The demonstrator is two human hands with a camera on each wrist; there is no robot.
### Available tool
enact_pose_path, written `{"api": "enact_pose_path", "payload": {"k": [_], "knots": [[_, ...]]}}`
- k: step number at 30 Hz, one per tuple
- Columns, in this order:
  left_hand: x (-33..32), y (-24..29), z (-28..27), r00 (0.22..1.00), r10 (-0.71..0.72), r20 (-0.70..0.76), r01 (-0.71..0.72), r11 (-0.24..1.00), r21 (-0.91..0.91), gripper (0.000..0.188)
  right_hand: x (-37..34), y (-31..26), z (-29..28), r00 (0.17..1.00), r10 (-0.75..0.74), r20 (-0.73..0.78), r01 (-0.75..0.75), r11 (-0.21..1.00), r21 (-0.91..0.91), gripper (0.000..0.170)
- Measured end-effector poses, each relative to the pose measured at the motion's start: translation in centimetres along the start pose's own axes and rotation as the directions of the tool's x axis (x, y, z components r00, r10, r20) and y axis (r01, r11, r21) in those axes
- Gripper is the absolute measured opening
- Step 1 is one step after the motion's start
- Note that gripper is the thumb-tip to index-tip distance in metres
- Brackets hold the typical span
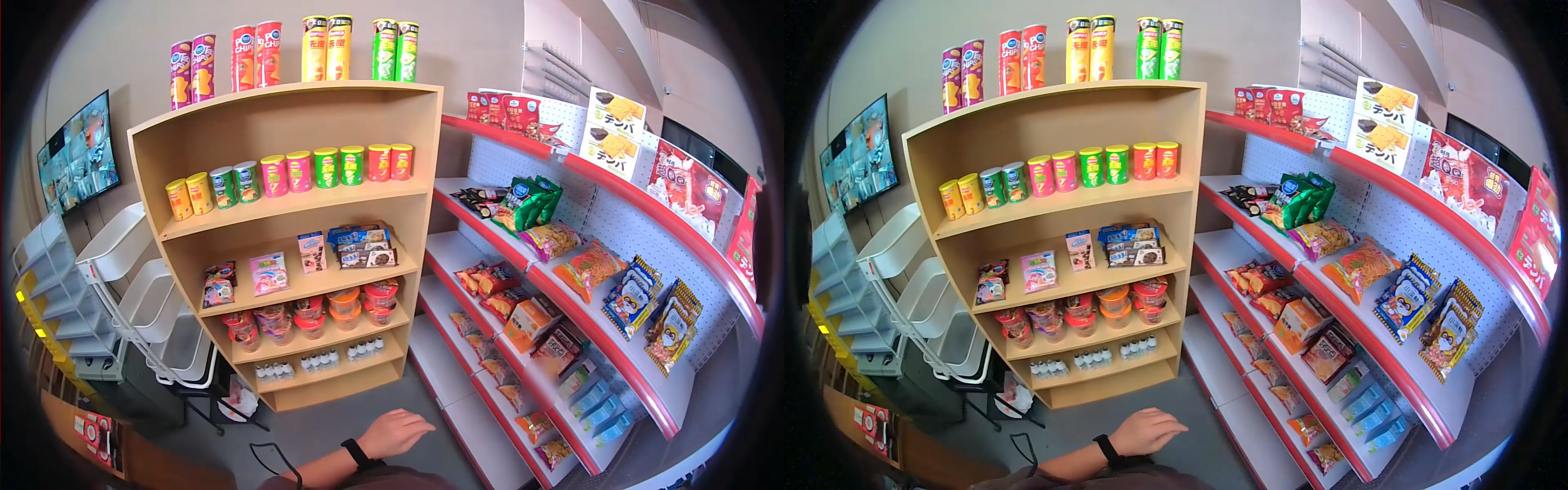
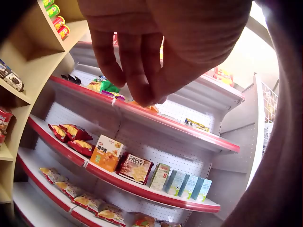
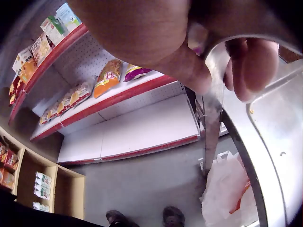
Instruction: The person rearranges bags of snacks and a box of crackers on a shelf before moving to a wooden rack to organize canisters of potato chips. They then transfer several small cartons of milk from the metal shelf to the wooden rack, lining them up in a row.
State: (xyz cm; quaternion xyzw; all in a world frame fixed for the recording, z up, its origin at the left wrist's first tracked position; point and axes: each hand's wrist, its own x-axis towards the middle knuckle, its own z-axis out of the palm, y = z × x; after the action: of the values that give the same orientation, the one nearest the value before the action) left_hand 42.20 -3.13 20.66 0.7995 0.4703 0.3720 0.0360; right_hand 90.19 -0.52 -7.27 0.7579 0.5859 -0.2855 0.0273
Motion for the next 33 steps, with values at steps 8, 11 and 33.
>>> {"api": "enact_pose_path", "payload": {"k": [8,11,33], "knots": [[-0.3,0.0,-0.9,0.999,0.032,-0.013,-0.032,0.999,-0.016,0.015,0.6,-18.5,-6.1,0.905,-0.404,-0.136,0.417,0.905,0.085,0.032],[-0.5,0.3,-1.1,0.999,0.026,-0.029,-0.027,0.999,-0.023,0.015,0.7,-23.1,-6.5,0.865,-0.483,-0.139,0.496,0.864,0.087,0.032],[-1.5,-3.0,-1.3,0.988,-0.155,-0.009,0.153,0.984,-0.087,0.031,3.7,-28.8,-2.4,0.892,-0.452,0.019,0.452,0.891,-0.030,0.032]]}}
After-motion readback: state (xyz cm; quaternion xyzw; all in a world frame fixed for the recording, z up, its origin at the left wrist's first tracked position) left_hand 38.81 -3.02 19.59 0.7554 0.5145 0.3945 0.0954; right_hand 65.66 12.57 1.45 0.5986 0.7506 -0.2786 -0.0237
